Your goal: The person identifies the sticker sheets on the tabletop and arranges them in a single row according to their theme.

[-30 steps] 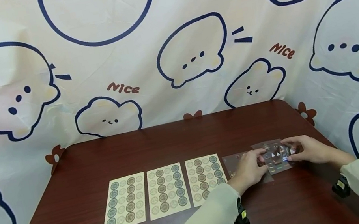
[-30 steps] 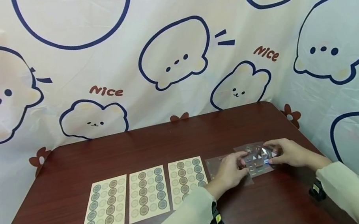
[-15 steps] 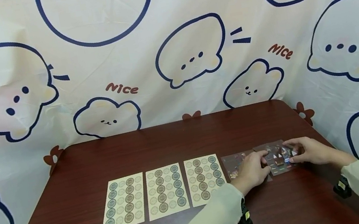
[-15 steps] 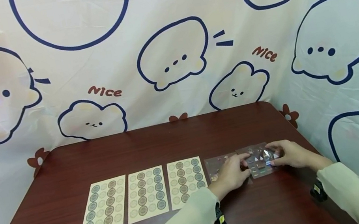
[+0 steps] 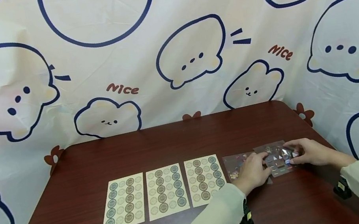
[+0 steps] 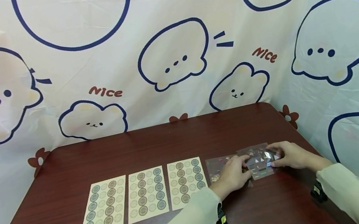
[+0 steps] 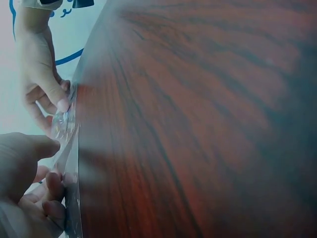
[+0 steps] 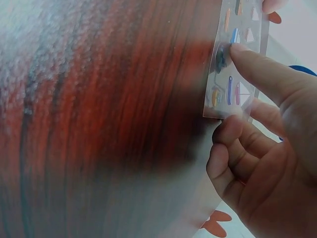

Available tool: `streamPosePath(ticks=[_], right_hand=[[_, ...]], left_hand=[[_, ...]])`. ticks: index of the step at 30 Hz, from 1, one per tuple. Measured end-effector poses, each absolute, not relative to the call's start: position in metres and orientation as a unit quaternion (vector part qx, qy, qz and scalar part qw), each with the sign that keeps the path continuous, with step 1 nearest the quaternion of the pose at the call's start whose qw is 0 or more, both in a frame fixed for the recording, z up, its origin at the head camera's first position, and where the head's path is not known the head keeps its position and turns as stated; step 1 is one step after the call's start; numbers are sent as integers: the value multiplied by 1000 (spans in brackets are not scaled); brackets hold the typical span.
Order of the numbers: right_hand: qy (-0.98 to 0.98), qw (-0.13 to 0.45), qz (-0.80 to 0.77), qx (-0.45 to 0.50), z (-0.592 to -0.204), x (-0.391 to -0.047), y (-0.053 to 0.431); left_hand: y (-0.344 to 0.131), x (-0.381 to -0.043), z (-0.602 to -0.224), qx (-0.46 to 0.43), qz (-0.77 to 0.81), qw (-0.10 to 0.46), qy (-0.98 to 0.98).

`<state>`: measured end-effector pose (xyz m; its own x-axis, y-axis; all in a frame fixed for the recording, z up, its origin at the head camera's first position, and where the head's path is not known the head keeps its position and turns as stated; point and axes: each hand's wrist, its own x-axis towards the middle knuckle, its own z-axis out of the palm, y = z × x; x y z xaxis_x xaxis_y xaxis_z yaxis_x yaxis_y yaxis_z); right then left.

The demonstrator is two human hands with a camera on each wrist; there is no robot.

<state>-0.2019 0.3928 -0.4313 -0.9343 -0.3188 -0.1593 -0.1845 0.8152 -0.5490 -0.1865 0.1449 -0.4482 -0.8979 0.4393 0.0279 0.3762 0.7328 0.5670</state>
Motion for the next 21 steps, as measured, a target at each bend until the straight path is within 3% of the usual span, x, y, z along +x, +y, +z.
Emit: streamPosePath(ticks=[21], right_hand=[[959,109,-227,-132,-432,-202,390]], left_hand=[[146,-184,-447,225,210,42,951]])
